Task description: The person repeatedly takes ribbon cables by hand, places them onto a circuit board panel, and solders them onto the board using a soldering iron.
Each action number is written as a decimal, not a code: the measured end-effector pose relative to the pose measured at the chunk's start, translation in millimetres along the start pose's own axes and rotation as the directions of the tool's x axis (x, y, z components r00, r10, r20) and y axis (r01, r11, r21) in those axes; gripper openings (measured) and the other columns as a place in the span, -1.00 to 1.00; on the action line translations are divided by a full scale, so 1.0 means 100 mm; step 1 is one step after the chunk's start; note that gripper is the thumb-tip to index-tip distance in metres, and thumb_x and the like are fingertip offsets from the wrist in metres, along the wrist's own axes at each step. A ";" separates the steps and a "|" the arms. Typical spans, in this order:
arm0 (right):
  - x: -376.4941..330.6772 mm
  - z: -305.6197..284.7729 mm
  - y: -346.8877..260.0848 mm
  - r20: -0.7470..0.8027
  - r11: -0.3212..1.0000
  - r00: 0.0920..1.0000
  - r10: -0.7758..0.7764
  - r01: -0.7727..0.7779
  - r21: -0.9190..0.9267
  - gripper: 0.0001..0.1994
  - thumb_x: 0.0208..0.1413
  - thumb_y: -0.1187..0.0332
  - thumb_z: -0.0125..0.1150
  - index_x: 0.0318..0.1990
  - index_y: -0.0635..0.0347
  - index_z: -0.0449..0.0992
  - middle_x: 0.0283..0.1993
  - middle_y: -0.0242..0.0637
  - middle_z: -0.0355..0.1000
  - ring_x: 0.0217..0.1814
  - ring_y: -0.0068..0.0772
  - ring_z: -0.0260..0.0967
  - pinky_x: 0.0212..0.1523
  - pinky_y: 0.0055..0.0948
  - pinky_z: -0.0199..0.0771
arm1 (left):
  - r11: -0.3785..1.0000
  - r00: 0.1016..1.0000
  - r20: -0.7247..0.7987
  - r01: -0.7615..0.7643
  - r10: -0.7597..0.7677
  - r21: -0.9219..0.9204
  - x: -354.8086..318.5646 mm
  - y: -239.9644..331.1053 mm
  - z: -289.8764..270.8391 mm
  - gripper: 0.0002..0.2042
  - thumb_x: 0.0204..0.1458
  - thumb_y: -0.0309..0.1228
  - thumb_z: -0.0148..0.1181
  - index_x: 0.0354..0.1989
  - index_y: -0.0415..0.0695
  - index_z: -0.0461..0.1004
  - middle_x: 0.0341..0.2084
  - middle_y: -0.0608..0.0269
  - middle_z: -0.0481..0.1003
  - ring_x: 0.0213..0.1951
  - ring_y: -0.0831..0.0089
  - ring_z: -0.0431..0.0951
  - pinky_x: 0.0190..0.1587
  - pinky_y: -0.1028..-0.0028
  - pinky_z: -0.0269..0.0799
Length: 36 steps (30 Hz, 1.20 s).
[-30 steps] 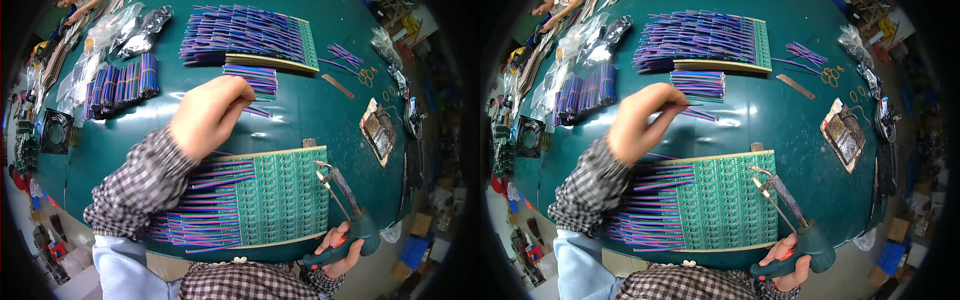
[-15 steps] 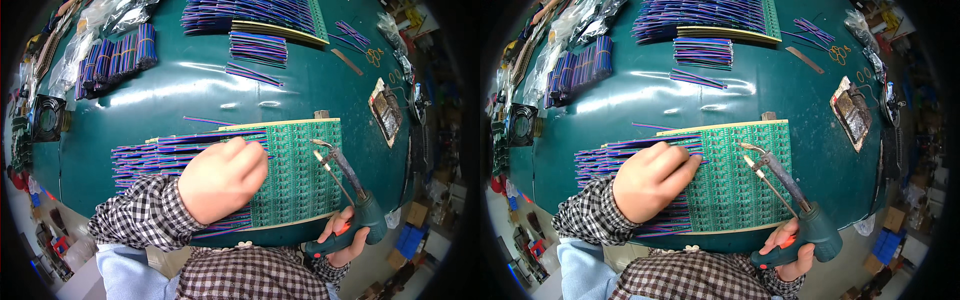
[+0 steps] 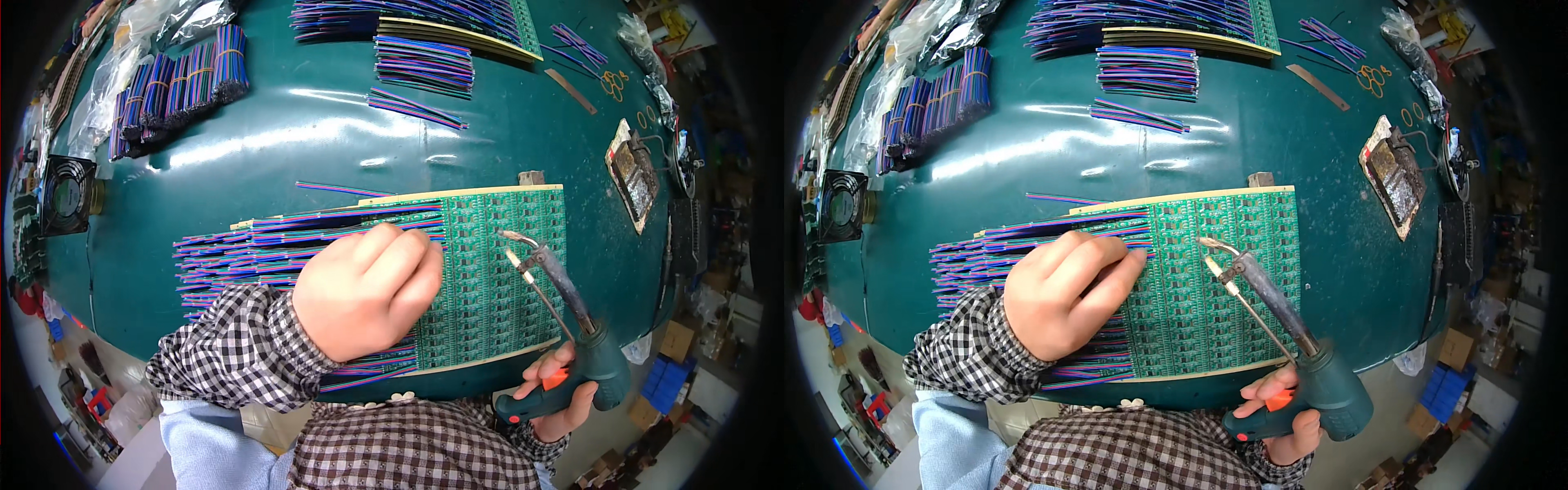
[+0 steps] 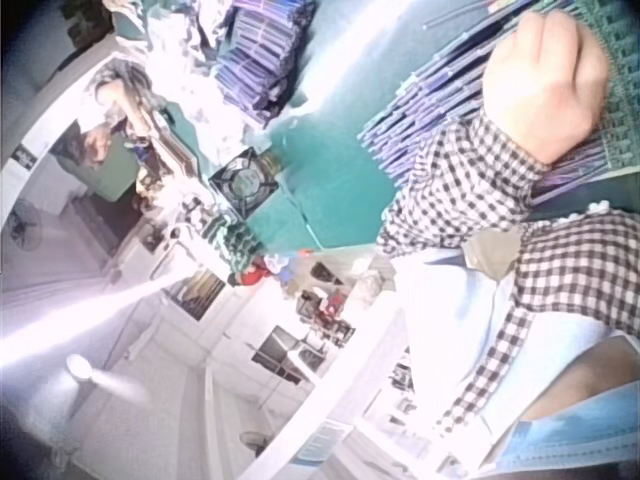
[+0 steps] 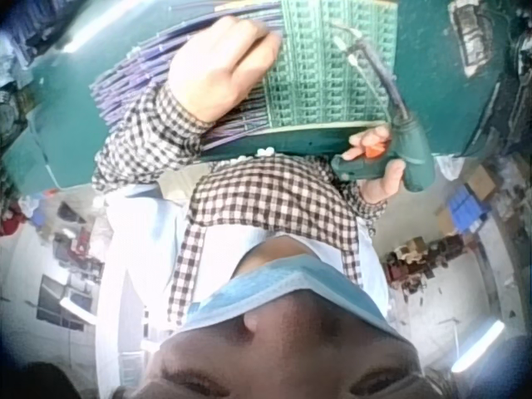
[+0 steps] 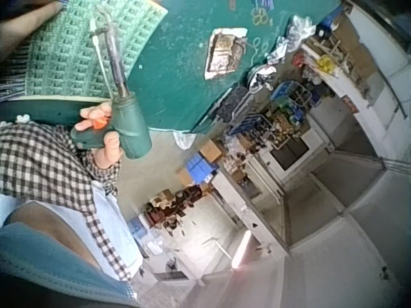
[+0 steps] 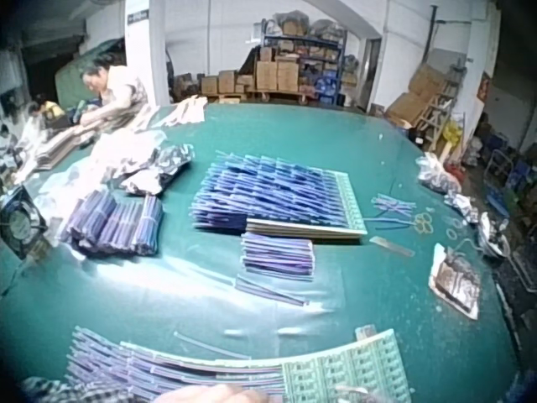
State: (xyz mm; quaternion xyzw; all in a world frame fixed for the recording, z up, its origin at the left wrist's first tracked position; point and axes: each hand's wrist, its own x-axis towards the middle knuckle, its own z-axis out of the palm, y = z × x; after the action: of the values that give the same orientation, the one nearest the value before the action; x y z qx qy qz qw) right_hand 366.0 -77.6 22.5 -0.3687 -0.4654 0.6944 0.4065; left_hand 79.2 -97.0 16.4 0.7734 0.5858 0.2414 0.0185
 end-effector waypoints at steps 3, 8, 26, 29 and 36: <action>-0.03 0.05 -0.05 -0.030 0.999 0.998 0.049 -0.049 -0.001 -0.40 0.16 -0.02 0.02 0.01 0.48 0.20 -0.28 -0.06 0.34 -0.23 -0.19 0.45 -0.45 -0.37 0.67 | 1.000 1.000 -0.018 -0.011 0.011 -0.011 0.00 0.01 -0.01 -0.64 -0.28 -0.51 0.15 -0.20 -0.31 0.49 -0.33 0.13 0.44 -0.38 0.32 0.49 -0.37 0.46 0.47; -0.10 0.09 -0.11 -0.041 0.980 0.980 0.196 -0.195 0.027 -0.36 0.00 0.02 0.29 -0.01 0.47 0.28 -0.29 -0.08 0.38 -0.19 -0.13 0.45 -0.23 -0.16 0.63 | 0.999 0.998 -0.056 -0.013 0.011 -0.032 -0.02 0.00 0.02 -0.65 -0.28 -0.51 0.15 -0.21 -0.33 0.49 -0.33 0.12 0.44 -0.37 0.31 0.49 -0.37 0.46 0.47; -0.16 0.19 -0.12 -0.079 0.930 0.946 0.313 -0.322 -0.176 -0.33 0.01 0.00 0.27 0.04 0.44 0.22 -0.37 -0.19 0.34 -0.26 -0.21 0.42 -0.18 -0.11 0.58 | 0.997 0.999 -0.048 0.000 -0.003 -0.077 0.00 -0.03 -0.01 -0.64 -0.33 -0.51 0.15 -0.25 -0.35 0.50 -0.35 0.10 0.44 -0.38 0.31 0.49 -0.36 0.45 0.49; -0.15 0.19 -0.12 -0.080 0.927 0.945 0.317 -0.327 -0.183 -0.33 0.01 0.00 0.27 0.04 0.43 0.22 -0.37 -0.19 0.34 -0.26 -0.21 0.42 -0.17 -0.11 0.58 | 0.997 0.999 -0.046 -0.006 0.002 -0.074 0.00 -0.03 -0.01 -0.65 -0.33 -0.52 0.15 -0.25 -0.35 0.50 -0.35 0.11 0.45 -0.38 0.31 0.49 -0.36 0.45 0.49; -0.13 0.21 -0.12 -0.067 0.922 0.949 0.309 -0.316 -0.225 -0.34 0.03 -0.01 0.25 0.02 0.44 0.23 -0.39 -0.19 0.34 -0.28 -0.24 0.42 -0.21 -0.14 0.59 | 0.997 0.999 -0.049 -0.004 0.001 -0.074 0.00 -0.03 -0.01 -0.65 -0.33 -0.52 0.15 -0.26 -0.35 0.51 -0.36 0.12 0.45 -0.38 0.32 0.49 -0.35 0.46 0.49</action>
State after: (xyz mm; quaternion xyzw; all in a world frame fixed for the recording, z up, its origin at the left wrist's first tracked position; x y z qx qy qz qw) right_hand 355.2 -93.5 41.6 -0.4938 -0.4725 0.6853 0.2514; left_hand 76.5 -96.2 16.4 0.7668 0.5757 0.2820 0.0324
